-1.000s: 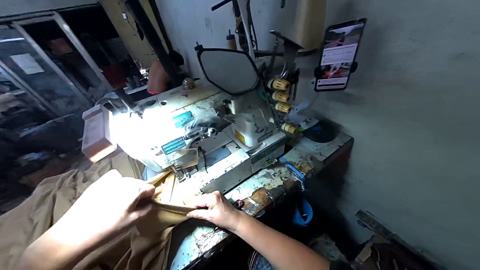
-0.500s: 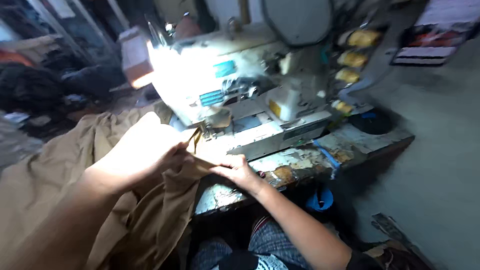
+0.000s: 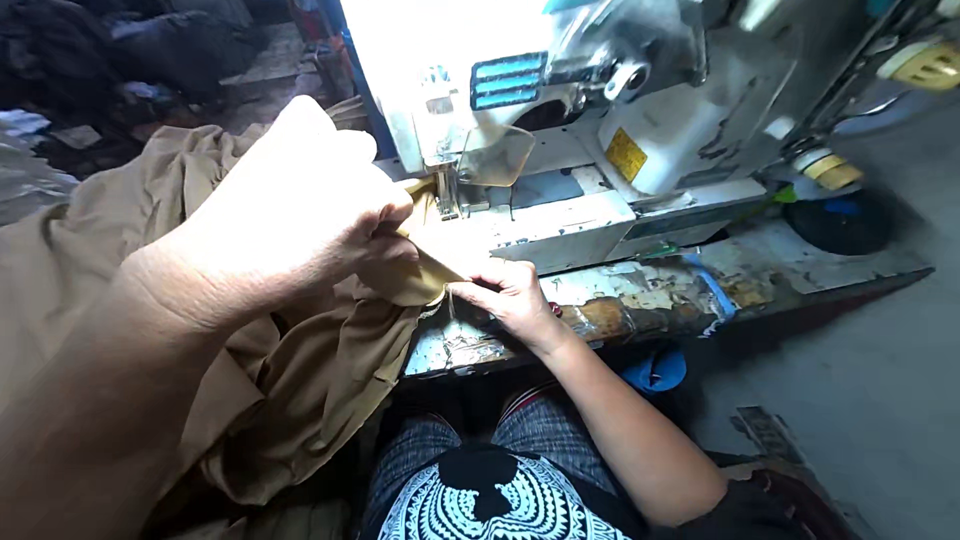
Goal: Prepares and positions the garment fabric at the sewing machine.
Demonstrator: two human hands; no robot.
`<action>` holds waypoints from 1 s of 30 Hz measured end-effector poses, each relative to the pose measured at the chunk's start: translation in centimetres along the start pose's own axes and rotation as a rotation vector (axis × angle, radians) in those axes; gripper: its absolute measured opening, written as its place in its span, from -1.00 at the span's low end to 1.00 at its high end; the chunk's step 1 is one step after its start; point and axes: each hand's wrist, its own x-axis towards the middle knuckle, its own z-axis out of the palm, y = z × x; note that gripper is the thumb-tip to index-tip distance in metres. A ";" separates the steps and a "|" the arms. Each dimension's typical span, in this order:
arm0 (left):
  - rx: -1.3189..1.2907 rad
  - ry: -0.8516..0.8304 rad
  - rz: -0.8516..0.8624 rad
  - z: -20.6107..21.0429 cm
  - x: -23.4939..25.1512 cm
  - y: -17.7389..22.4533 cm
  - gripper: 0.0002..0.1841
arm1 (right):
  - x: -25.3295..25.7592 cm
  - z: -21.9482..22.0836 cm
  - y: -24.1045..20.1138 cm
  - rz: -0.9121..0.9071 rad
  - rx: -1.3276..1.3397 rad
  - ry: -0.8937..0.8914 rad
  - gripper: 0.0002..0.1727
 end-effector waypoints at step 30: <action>-0.214 0.482 -0.501 14.5 -3.6 9.9 -0.84 | -2.0 -5.3 -6.1 -0.174 -0.308 0.069 -0.84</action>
